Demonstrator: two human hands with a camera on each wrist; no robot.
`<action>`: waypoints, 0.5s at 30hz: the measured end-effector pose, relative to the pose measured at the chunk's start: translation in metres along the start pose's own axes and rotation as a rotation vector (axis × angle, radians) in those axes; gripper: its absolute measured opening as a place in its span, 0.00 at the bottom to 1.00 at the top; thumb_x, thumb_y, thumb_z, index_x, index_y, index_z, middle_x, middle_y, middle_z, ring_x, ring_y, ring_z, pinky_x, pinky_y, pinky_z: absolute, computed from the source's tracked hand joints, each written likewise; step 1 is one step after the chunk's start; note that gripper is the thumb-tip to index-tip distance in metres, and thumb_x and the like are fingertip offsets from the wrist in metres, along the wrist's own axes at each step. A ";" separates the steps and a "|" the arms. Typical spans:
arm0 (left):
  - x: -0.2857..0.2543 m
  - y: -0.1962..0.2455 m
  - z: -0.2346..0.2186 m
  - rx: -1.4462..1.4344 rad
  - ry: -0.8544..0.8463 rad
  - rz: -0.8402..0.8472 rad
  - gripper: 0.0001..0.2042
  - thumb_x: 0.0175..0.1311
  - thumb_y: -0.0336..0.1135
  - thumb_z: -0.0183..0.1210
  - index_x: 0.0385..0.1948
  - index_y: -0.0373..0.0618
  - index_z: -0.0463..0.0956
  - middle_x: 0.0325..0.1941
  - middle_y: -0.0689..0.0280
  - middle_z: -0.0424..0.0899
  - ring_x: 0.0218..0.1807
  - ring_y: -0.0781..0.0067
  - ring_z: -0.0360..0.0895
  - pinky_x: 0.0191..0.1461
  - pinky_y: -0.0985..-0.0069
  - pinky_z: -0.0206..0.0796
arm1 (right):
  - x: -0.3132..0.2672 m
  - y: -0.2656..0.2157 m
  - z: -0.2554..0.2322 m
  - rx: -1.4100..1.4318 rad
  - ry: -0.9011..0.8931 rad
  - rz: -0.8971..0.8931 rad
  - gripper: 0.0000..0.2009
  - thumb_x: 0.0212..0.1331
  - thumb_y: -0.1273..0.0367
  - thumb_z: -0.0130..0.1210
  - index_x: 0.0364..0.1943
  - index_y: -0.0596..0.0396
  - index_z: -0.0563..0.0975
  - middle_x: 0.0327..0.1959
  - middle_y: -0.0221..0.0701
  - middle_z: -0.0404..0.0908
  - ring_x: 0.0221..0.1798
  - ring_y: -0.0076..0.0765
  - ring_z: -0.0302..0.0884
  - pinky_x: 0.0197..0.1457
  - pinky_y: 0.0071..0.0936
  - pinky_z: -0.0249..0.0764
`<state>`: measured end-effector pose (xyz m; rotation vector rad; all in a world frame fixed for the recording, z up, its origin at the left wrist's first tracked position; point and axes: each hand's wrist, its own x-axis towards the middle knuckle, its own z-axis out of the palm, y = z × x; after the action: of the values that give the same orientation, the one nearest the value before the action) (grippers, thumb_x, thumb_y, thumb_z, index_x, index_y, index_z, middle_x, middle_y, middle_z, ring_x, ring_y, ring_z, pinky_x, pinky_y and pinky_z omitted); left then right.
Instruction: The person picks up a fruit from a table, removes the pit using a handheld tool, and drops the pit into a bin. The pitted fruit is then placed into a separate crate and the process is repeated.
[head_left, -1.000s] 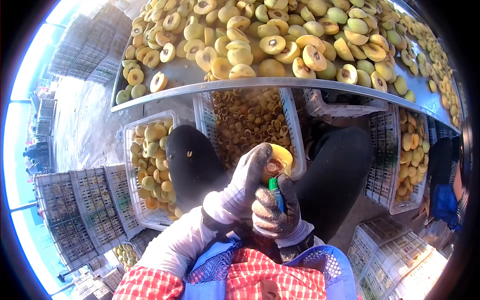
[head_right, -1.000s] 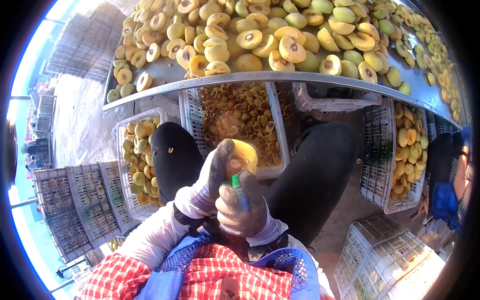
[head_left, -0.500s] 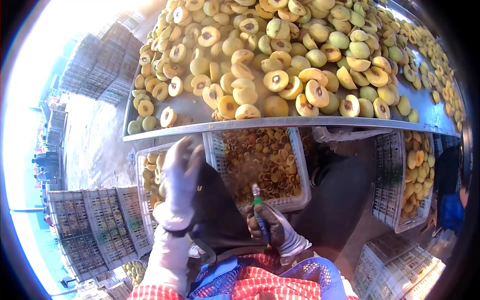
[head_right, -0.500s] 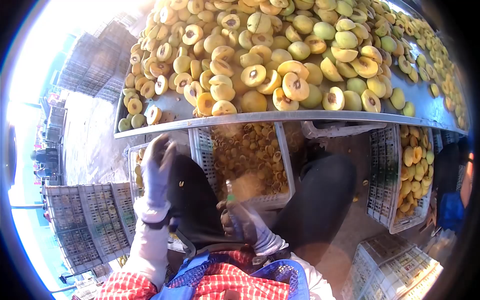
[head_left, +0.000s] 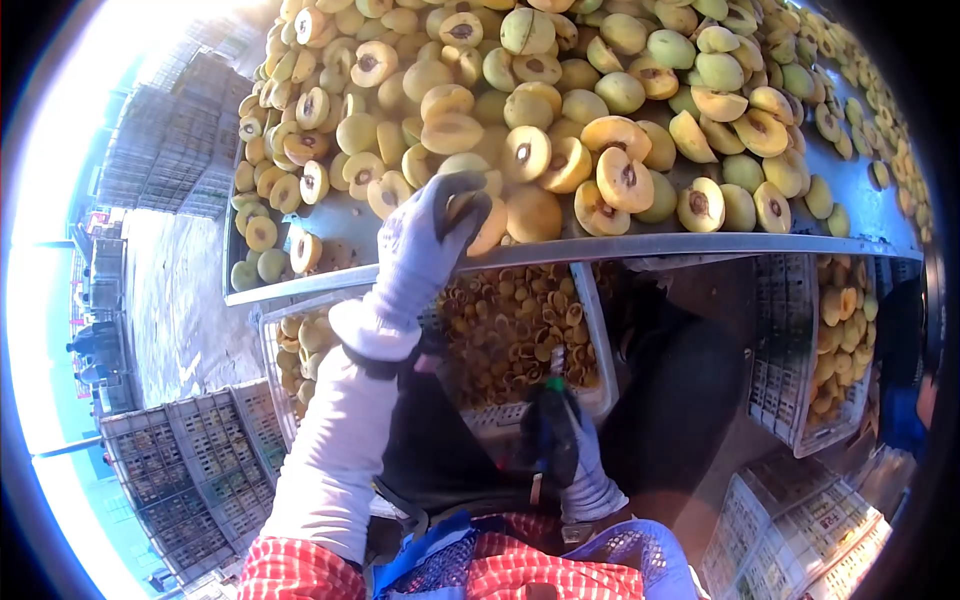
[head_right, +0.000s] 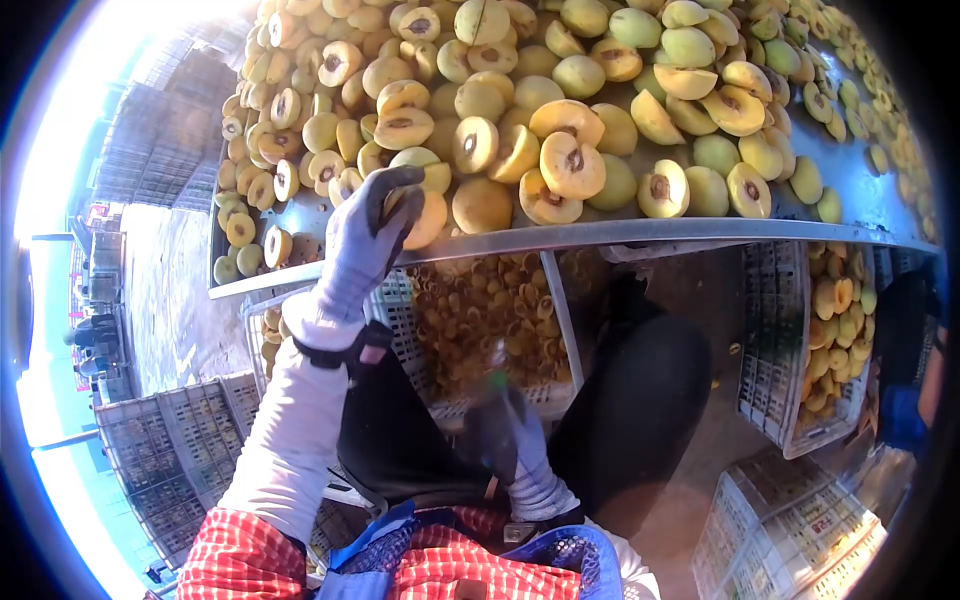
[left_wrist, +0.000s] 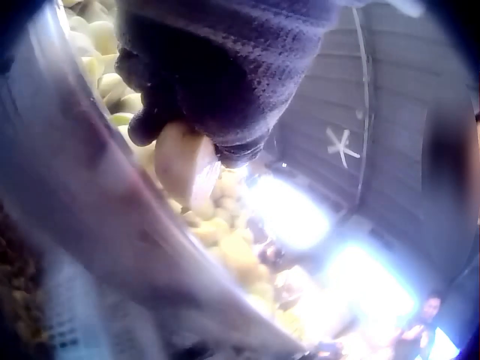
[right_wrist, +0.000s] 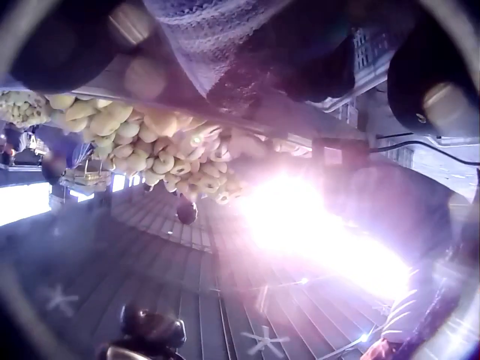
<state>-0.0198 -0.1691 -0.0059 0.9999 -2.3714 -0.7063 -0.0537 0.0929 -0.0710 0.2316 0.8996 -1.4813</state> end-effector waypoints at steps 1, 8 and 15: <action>-0.010 0.003 0.003 -0.056 0.056 0.000 0.12 0.60 0.34 0.59 0.44 0.44 0.75 0.38 0.60 0.82 0.38 0.66 0.80 0.43 0.74 0.69 | 0.000 -0.011 0.007 0.032 0.038 -0.040 0.15 0.63 0.59 0.51 0.46 0.55 0.71 0.23 0.29 0.73 0.18 0.25 0.69 0.19 0.21 0.65; -0.083 0.078 -0.005 -0.756 -0.503 -0.447 0.12 0.67 0.33 0.49 0.43 0.33 0.74 0.34 0.68 0.77 0.38 0.81 0.72 0.45 0.82 0.65 | -0.004 -0.040 0.020 -0.170 0.061 -0.302 0.22 0.59 0.77 0.52 0.58 0.61 0.63 0.50 0.34 0.72 0.49 0.26 0.72 0.50 0.20 0.71; -0.149 0.089 0.024 -1.081 -0.018 -0.449 0.27 0.65 0.51 0.51 0.57 0.39 0.62 0.52 0.60 0.72 0.53 0.71 0.70 0.57 0.74 0.62 | -0.014 -0.027 0.038 -0.141 -0.019 -0.415 0.15 0.60 0.73 0.54 0.50 0.60 0.70 0.44 0.32 0.74 0.42 0.24 0.72 0.41 0.23 0.72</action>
<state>0.0136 0.0026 -0.0022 0.9596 -1.3507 -1.8607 -0.0618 0.0757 -0.0263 -0.0801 1.0760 -1.7859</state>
